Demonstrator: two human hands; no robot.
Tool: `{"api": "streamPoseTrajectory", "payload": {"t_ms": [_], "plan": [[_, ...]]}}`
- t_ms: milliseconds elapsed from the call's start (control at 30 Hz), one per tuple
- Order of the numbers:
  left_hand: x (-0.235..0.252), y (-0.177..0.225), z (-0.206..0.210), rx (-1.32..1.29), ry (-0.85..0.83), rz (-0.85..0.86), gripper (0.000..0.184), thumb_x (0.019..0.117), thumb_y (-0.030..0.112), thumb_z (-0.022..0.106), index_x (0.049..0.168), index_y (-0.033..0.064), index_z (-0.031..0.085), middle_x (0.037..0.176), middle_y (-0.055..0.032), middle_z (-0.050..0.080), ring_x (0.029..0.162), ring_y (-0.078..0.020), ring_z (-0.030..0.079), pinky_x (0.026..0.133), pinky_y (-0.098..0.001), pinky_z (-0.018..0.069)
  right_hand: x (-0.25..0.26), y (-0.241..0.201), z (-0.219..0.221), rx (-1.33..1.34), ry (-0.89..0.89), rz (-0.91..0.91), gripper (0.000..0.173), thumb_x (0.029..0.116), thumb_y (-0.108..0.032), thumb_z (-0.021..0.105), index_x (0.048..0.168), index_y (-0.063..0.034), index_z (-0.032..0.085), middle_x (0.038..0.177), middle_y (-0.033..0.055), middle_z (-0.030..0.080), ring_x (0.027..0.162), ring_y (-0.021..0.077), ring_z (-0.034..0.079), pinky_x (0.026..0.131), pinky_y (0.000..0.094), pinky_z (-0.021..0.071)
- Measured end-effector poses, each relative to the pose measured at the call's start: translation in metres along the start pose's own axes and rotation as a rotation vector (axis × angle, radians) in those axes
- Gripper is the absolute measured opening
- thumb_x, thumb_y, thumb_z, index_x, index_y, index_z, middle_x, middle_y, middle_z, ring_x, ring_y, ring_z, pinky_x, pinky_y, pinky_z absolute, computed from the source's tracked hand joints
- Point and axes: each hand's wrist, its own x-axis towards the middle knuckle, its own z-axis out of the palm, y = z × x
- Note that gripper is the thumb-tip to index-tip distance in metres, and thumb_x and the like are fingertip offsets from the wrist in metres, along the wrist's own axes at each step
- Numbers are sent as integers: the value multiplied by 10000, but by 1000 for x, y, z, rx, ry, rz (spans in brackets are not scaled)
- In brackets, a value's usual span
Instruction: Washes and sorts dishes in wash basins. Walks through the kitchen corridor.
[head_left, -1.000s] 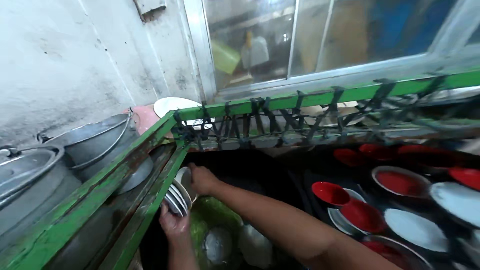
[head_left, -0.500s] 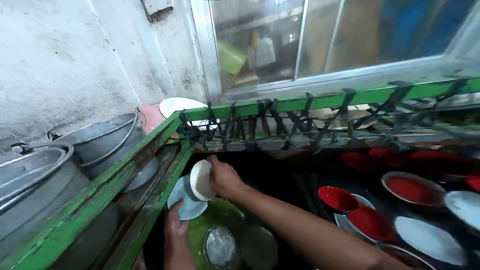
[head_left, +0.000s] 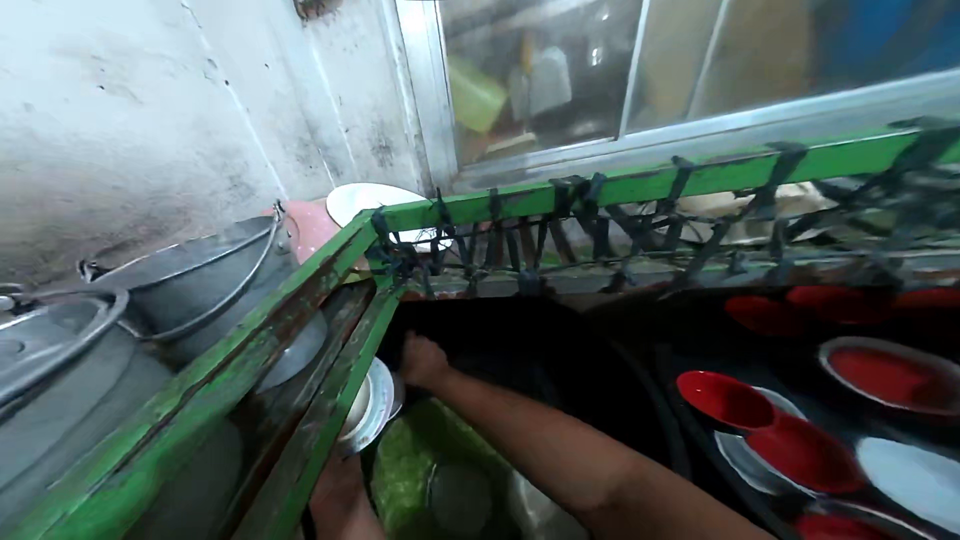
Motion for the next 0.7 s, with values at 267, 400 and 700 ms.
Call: {"api": "streamPoseTrajectory", "payload": {"t_ms": [267, 400, 700], "plan": [[10, -7, 0, -318, 13, -190, 231, 1042, 38, 482, 1253, -52, 516, 1093, -72, 607, 989, -67, 608, 883, -244, 537, 17, 4, 55, 4, -272, 83, 486, 995, -213, 643, 1380, 70, 557, 1436, 266, 555, 1349, 383, 539, 1112, 550, 438], [16, -16, 7, -688, -58, -287, 179, 1036, 43, 426, 1171, 45, 542, 1049, -24, 643, 995, -100, 648, 906, -307, 566, -16, -13, 14, -155, -80, -91, 282, 1030, -132, 566, 1247, 26, 652, 1262, 265, 659, 1173, 444, 641, 942, 637, 509], [15, -21, 31, -896, -140, -686, 446, 1058, 442, 205, 1239, 156, 496, 1149, -102, 597, 1013, -298, 629, 734, -588, 543, -69, -25, -48, -202, 208, -268, 416, 1005, -212, 613, 1398, -83, 567, 1338, 216, 615, 1078, 419, 681, 847, 615, 565]]}}
